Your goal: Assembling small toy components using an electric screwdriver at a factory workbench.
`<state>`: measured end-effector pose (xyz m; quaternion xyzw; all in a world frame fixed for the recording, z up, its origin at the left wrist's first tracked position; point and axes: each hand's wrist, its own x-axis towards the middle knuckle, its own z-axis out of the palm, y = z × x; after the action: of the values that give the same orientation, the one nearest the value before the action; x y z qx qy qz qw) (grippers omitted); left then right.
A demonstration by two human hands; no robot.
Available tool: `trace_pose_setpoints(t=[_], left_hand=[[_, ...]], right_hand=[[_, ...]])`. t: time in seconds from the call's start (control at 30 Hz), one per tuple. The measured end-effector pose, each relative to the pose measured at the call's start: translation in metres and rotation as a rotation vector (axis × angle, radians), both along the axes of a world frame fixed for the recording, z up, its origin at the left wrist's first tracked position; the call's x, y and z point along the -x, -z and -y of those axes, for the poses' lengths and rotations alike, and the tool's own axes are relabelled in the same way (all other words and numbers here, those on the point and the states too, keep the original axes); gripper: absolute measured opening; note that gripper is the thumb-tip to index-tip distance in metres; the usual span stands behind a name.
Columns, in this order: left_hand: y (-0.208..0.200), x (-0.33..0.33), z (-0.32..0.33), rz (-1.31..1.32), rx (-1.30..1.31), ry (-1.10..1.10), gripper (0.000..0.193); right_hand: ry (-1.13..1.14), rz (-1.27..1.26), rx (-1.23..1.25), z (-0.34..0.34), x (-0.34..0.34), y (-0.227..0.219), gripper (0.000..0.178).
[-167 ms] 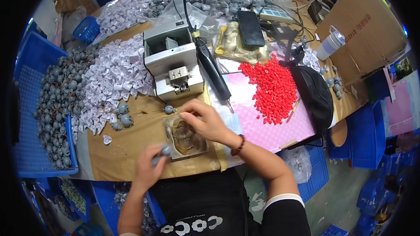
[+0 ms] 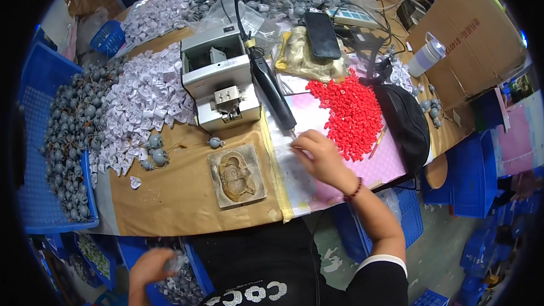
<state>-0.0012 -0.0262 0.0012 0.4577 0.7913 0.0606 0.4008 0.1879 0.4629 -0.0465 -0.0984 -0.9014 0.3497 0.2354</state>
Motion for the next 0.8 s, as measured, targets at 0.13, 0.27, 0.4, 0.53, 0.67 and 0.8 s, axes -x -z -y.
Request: trace_pose_setpoints(t=[0.13, 0.27, 0.4, 0.53, 0.67, 0.8], left_hand=[[-0.005, 0.021, 0.035, 0.077, 0.028, -0.274, 0.037], [0.011, 0.054, -0.007, -0.448, -0.357, -0.504, 0.036], [0.064, 0.097, -0.049, -0.734, -0.577, -0.508, 0.039], [0.112, 0.123, -0.043, -0.730, -0.602, -0.482, 0.033], [0.116, 0.110, -0.032, -0.611, -0.675, -0.583, 0.028], [0.114, 0.086, -0.014, -0.615, -0.656, -0.582, 0.029]], right_hand=[[0.085, 0.214, -0.415, -0.035, -0.051, -0.005, 0.015], [0.073, 0.363, -0.603, -0.046, -0.064, 0.006, 0.017], [0.069, 0.403, -0.630, -0.049, -0.068, 0.014, 0.017], [0.060, 0.364, -0.596, -0.049, -0.063, 0.024, 0.015], [0.050, 0.304, -0.445, -0.041, -0.054, 0.016, 0.015], [0.046, 0.206, -0.168, -0.025, -0.037, 0.014, 0.016]])
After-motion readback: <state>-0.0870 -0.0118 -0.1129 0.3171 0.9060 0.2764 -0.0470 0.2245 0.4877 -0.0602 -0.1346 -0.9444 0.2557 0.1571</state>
